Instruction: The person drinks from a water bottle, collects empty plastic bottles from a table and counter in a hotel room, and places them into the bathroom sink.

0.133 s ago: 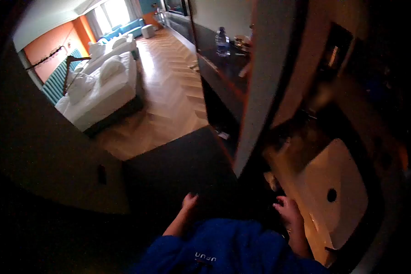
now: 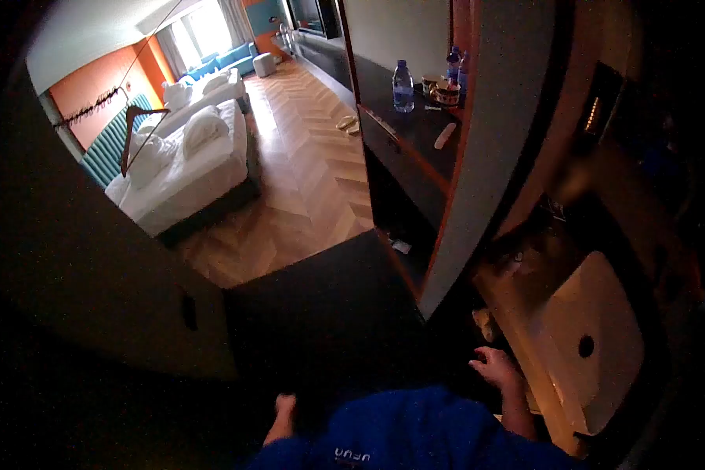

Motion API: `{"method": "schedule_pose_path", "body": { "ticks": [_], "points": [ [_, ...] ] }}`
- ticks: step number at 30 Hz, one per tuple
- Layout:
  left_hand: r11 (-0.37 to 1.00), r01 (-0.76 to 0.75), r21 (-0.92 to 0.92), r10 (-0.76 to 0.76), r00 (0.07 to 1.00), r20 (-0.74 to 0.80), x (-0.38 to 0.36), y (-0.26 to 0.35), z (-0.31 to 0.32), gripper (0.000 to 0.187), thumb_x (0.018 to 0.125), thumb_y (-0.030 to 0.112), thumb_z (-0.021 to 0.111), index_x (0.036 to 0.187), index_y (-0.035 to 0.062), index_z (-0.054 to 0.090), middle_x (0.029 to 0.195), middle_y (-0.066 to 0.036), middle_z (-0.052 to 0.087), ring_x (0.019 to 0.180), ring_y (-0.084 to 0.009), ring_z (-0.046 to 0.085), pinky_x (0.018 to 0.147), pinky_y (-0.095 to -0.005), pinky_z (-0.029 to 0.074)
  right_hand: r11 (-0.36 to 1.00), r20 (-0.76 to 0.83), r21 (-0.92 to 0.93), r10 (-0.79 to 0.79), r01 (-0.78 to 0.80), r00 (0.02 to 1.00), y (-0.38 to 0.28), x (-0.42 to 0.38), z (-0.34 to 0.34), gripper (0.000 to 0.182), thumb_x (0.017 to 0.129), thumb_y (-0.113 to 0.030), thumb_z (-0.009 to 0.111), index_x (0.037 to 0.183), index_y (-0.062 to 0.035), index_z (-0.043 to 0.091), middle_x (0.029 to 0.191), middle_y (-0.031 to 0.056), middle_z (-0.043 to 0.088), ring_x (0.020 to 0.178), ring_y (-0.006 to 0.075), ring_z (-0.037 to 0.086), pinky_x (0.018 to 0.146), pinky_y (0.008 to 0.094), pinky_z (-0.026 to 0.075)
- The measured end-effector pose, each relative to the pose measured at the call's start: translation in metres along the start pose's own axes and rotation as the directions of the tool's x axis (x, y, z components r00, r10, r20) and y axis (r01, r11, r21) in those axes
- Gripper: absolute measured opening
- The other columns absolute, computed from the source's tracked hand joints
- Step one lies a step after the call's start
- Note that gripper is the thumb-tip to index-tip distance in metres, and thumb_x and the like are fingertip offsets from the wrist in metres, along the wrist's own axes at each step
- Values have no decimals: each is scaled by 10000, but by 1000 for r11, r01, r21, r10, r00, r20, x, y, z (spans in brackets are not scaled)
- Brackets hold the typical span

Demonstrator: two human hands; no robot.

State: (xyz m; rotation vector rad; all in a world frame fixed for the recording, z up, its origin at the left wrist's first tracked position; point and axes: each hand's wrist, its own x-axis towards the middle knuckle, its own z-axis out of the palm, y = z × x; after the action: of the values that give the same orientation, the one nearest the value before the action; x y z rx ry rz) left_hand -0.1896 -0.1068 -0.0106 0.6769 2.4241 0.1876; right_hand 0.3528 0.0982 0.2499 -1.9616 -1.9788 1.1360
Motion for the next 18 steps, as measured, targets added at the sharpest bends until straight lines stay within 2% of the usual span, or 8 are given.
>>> {"method": "schedule_pose_path", "body": {
  "ticks": [2,3,4,5,7,12,13,18],
  "points": [
    [966,254,-39,-252,967,44,-53,-56,-16,396,774,376,597,951,25,649,952,-168,642,833,-323,613,740,-420,483,998,67,-28,51,-49,996,0,-8,7,481,786,-314,654,1153,-18,563,1163,198,569,1066,349,546,897,416,445],
    [926,375,-51,-372,926,65,-85,-79,-28,356,786,346,599,910,17,654,900,-151,653,770,-294,623,708,-410,491,995,63,-81,-54,59,997,-6,-2,14,471,785,-311,655,1148,-26,566,1125,188,586,1031,336,563,876,399,454],
    [903,424,-73,-419,905,76,-86,-76,-24,342,784,342,597,897,23,649,887,-145,648,761,-290,618,701,-409,488,974,50,-137,-173,178,984,-16,14,17,461,783,-308,656,1143,-33,568,1088,178,604,997,323,581,855,381,464],
    [896,436,-89,-428,899,96,-87,-69,-12,328,781,338,595,883,30,644,874,-140,642,752,-287,614,693,-407,485,977,56,-139,-154,160,986,-19,25,18,461,783,-308,656,1143,-33,568,1088,178,604,997,323,581,855,381,464],
    [927,347,-141,-328,934,143,-74,-37,15,301,776,329,591,855,43,635,848,-128,631,733,-280,604,678,-404,480,956,149,-151,-229,251,962,-45,60,21,472,795,-329,641,1156,-37,555,1125,180,580,1031,335,556,880,389,449],
    [971,10,-240,30,986,165,-35,46,44,236,762,308,582,787,75,611,783,-98,603,686,-263,581,640,-396,465,879,173,-197,-405,435,898,-109,170,43,461,810,-326,626,1164,-42,542,1113,178,571,1039,344,541,882,400,443],
    [967,-36,-252,72,988,136,-22,61,37,224,759,304,580,773,82,606,770,-92,598,677,-259,577,633,-394,462,828,170,-195,-500,526,849,-124,196,43,450,818,-322,619,1162,-44,541,1095,178,576,1031,349,542,880,403,443],
    [922,-147,-358,128,989,-78,60,115,-57,174,746,282,570,704,114,581,706,-62,570,631,-242,554,595,-386,448,809,143,-92,-566,580,812,-226,276,19,409,846,-307,581,1158,-47,534,1093,178,573,1036,341,544,883,420,442]
  ]
}}
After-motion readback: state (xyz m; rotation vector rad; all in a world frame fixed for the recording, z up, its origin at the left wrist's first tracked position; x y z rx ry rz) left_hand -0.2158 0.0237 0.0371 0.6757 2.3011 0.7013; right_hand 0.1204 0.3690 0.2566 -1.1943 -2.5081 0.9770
